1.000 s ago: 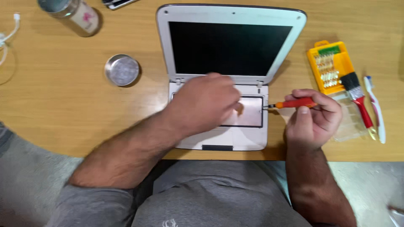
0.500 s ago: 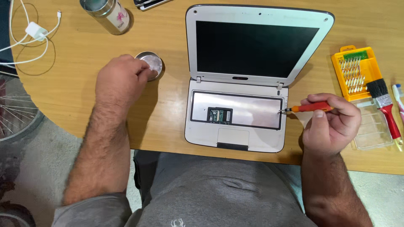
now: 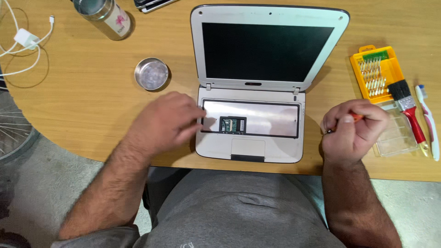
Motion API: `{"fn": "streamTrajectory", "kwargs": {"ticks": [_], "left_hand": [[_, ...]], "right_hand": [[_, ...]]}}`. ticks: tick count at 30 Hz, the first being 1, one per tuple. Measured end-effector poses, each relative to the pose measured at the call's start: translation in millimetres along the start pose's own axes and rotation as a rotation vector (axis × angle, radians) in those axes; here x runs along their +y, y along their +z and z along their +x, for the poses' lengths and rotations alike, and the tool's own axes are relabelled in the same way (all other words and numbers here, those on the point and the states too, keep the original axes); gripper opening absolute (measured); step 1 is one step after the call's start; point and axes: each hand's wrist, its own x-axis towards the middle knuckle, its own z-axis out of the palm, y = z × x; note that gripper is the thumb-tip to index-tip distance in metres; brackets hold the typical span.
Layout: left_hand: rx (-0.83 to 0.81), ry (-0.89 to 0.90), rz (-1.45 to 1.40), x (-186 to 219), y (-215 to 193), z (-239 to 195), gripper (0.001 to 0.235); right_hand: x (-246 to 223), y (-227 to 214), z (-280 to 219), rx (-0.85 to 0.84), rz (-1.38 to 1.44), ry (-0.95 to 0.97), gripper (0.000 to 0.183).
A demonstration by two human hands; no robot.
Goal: The person opens a white laptop, removes a bottom panel, and detaches the battery. They then flip the laptop over and use a screwdriver to remove multiple screws from the back casing.
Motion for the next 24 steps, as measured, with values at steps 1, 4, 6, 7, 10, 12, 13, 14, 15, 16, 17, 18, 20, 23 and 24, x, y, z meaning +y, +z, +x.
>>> {"fn": "streamTrajectory", "kwargs": {"ticks": [1, 4, 6, 7, 10, 12, 13, 14, 15, 16, 17, 18, 20, 23, 24], "left_hand": [[0.000, 0.002, -0.001, 3, 8, 3, 0.030], [0.076, 0.178, -0.014, 8, 30, 9, 0.035], [0.146, 0.168, 0.086, 4, 46, 9, 0.039], [0.146, 0.176, 0.083, 3, 50, 8, 0.039], [0.168, 0.192, 0.072, -1, 59, 9, 0.039], [0.185, 0.170, 0.108, -3, 65, 7, 0.040], [0.187, 0.164, 0.108, -3, 65, 9, 0.040], [0.197, 0.175, 0.117, -3, 65, 10, 0.039], [0.206, 0.186, 0.126, -3, 65, 11, 0.037], [0.207, 0.181, 0.127, -3, 67, 11, 0.037], [0.245, 0.193, 0.135, -3, 69, 12, 0.037], [0.284, 0.206, 0.143, -3, 71, 13, 0.038], [0.296, 0.205, 0.142, -2, 73, 15, 0.037], [0.317, 0.228, 0.105, -2, 69, 17, 0.033], [0.325, 0.252, 0.071, -2, 65, 17, 0.031]], "right_hand": [[7, -5, -2, 0.001, -0.003, 0.000, 0.028], [25, -17, -6, -0.180, -0.165, -0.113, 0.026], [31, -22, -8, -0.343, -0.316, 0.008, 0.017], [23, -17, -5, -0.338, -0.323, 0.009, 0.017], [5, -4, 5, -0.501, -0.638, 0.178, 0.019], [0, 1, 11, -0.586, -0.624, 0.213, 0.017], [2, 1, 9, -0.591, -0.622, 0.211, 0.017], [4, 0, 7, -0.600, -0.694, 0.205, 0.017], [6, -1, 5, -0.607, -0.766, 0.200, 0.017], [6, 0, 5, -0.612, -0.763, 0.198, 0.017], [6, 0, 5, -0.631, -0.795, 0.187, 0.014], [5, -1, 4, -0.650, -0.827, 0.175, 0.013], [11, -3, 0, -0.628, -0.823, 0.133, 0.013], [6, -3, 3, -0.623, -0.784, 0.107, 0.017], [2, -3, 5, -0.638, -0.748, 0.124, 0.021]]}}
